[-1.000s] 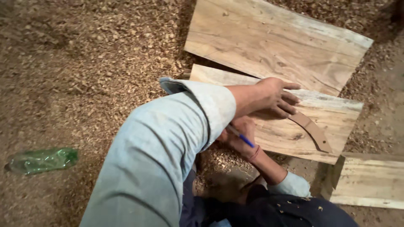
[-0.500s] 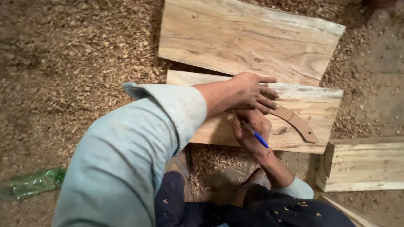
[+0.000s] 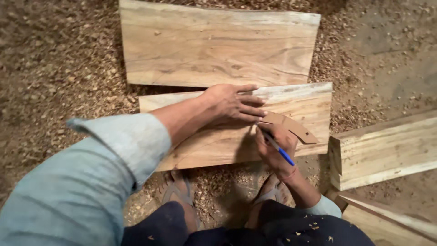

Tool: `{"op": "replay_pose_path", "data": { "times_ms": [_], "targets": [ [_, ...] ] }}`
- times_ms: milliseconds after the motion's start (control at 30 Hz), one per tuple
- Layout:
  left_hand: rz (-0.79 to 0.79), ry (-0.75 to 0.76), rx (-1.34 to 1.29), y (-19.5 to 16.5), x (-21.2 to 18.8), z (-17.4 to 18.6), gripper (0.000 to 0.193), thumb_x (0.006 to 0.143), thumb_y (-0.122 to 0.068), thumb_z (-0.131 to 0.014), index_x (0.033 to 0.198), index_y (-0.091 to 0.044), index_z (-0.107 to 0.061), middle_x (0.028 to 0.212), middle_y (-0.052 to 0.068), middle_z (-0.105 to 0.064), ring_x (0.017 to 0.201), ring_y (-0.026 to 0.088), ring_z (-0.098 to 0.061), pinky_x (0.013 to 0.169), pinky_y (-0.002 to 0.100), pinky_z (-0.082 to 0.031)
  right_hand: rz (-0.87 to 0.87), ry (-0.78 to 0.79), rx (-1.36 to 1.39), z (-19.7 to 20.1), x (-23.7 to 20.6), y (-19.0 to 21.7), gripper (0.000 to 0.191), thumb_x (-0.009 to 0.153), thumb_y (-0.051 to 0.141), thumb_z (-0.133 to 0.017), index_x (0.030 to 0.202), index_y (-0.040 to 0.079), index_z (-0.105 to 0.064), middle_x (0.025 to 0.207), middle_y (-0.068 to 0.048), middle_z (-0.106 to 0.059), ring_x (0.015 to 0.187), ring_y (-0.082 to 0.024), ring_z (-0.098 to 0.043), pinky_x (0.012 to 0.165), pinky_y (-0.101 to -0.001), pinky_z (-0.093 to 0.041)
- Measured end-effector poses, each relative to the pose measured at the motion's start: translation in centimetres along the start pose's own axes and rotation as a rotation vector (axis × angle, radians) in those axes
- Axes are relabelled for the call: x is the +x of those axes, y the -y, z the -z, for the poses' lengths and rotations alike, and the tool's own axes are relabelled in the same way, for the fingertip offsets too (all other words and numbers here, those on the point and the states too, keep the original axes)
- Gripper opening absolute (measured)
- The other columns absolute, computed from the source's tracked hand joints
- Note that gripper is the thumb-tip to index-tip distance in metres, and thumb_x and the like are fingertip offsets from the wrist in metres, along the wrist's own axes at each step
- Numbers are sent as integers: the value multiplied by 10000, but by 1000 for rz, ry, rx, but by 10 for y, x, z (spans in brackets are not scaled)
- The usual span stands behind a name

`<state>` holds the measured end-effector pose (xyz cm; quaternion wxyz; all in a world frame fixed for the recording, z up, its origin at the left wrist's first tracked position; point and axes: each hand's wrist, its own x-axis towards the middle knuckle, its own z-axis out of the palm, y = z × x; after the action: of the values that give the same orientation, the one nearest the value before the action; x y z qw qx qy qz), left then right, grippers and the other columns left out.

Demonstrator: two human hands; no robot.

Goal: The person uses a curved wooden template and a blue pen to trace curved lines onto rectangular wooden planks. They repeatedly reposition the template and trace along its edge to mark multiple planks on the floor.

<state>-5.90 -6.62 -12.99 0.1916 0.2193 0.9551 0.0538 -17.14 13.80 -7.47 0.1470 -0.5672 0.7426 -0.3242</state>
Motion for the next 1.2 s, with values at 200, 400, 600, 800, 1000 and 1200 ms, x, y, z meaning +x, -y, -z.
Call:
{"op": "replay_pose_path", "data": {
  "times_ms": [200, 400, 600, 800, 1000, 1200],
  "targets": [
    [23, 85, 1, -6, -7, 25, 747, 945, -226, -498, 1592, -317, -138, 1705, -106, -17, 1558, 157, -43, 1263, 481, 26, -165, -47, 27, 31, -10, -22, 113, 897, 93, -772, 991, 34, -752, 859, -131, -736, 726, -238, -742, 671, -331, -578],
    [43, 208, 145, -17, -5, 37, 830, 904, -201, -498, 1599, -284, -50, 1690, -87, 37, 1539, 156, 14, 1232, 469, 65, -233, -102, 3, 64, -27, -48, 111, 894, 101, -770, 965, 19, -746, 875, -143, -746, 749, -239, -749, 683, -320, -582],
    [80, 123, 144, -30, 0, 41, 793, 949, -251, -480, 1621, -184, -65, 1718, -18, 3, 1554, 160, -6, 1264, 471, 26, -333, -160, -24, 84, -57, -71, 121, 884, 112, -774, 944, 12, -743, 846, -143, -746, 708, -219, -744, 646, -311, -575],
    [73, 358, 248, -40, -1, 74, 929, 912, -210, -547, 1619, -159, 53, 1702, 13, 106, 1555, 179, 65, 1249, 475, 47, -362, -220, 18, 98, -76, -93, 136, 932, 111, -756, 1000, -6, -739, 871, -127, -754, 698, -160, -737, 606, -265, -576],
    [82, 484, 323, -50, 5, 94, 995, 906, -172, -602, 1628, -143, 82, 1712, 22, 137, 1548, 183, 84, 1240, 451, 61, -408, -339, 29, 119, -82, -92, 130, 957, 69, -727, 1041, -31, -730, 806, -88, -711, 668, -98, -635, 597, -238, -480],
    [90, 435, 321, -58, 9, 84, 866, 944, -187, -512, 1626, -83, 11, 1715, 65, 95, 1557, 213, 56, 1242, 454, 55, -389, -180, 227, 112, -71, -98, 121, 902, 80, -727, 977, -16, -725, 831, -83, -731, 716, -101, -664, 638, -242, -521]
  ]
}}
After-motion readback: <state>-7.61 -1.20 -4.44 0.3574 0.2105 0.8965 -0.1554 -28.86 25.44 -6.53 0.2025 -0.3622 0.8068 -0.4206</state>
